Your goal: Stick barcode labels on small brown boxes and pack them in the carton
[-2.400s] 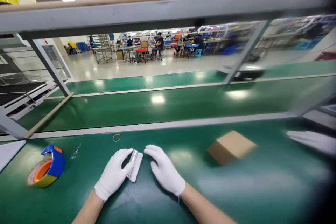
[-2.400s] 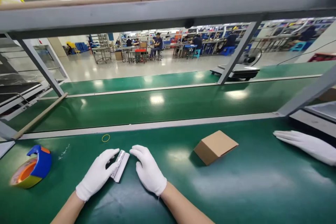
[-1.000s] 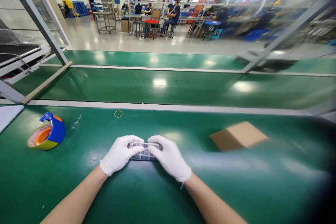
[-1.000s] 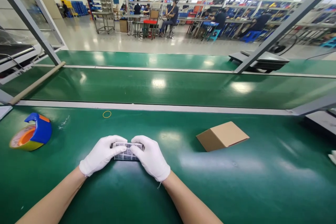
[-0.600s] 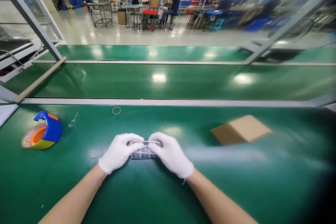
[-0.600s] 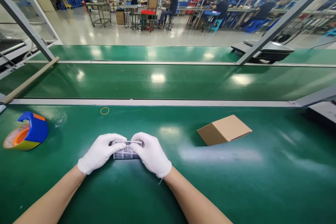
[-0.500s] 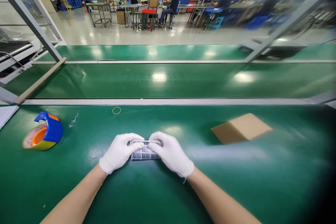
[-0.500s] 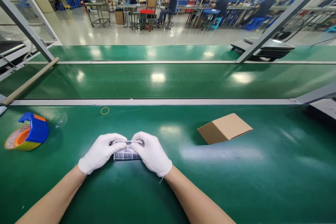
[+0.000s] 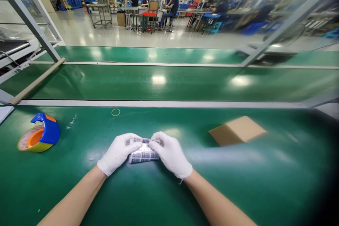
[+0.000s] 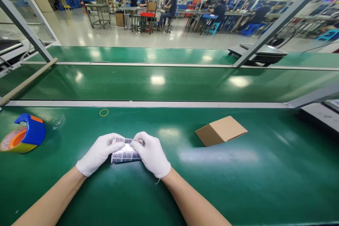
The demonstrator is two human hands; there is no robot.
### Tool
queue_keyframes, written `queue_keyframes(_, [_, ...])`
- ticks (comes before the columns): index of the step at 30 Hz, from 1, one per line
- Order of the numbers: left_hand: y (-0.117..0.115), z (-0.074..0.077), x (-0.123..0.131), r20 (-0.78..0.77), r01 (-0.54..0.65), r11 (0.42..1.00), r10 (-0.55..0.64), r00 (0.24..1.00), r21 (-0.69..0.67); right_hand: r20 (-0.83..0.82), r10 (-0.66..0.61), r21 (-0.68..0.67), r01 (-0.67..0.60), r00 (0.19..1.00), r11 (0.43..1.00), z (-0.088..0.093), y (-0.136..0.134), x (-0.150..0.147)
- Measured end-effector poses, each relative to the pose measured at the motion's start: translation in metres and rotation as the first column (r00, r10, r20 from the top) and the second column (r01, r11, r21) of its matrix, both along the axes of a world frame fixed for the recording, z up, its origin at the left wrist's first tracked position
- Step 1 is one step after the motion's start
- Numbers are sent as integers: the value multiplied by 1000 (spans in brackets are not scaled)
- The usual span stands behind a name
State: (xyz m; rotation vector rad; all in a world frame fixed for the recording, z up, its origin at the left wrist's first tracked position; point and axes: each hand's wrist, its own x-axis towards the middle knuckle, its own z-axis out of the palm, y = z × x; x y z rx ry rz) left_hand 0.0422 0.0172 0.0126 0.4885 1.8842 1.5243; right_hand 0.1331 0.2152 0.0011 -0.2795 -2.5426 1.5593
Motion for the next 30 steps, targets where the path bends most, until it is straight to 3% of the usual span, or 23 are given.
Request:
queue_keyframes(7, [-2,-9,-2,-16,-161,986,162,987,52,-352,-50,213,132,935,968,-7,9,-1])
queue_keyframes(16, [-3,-15,-2,-75,-159,986,162,984,39,-431,-29,308,178,902,935,-5,9,-3])
queue_keyframes(23, [-2,-6,-2,-56,-126,991,128,990,38,-429,-3,350,169,903,921,-3,6,-1])
queue_keyframes(30, [1,-5,1,-87,-133,991,135,987,35,-542,18,313,182,840,932,4,0,4])
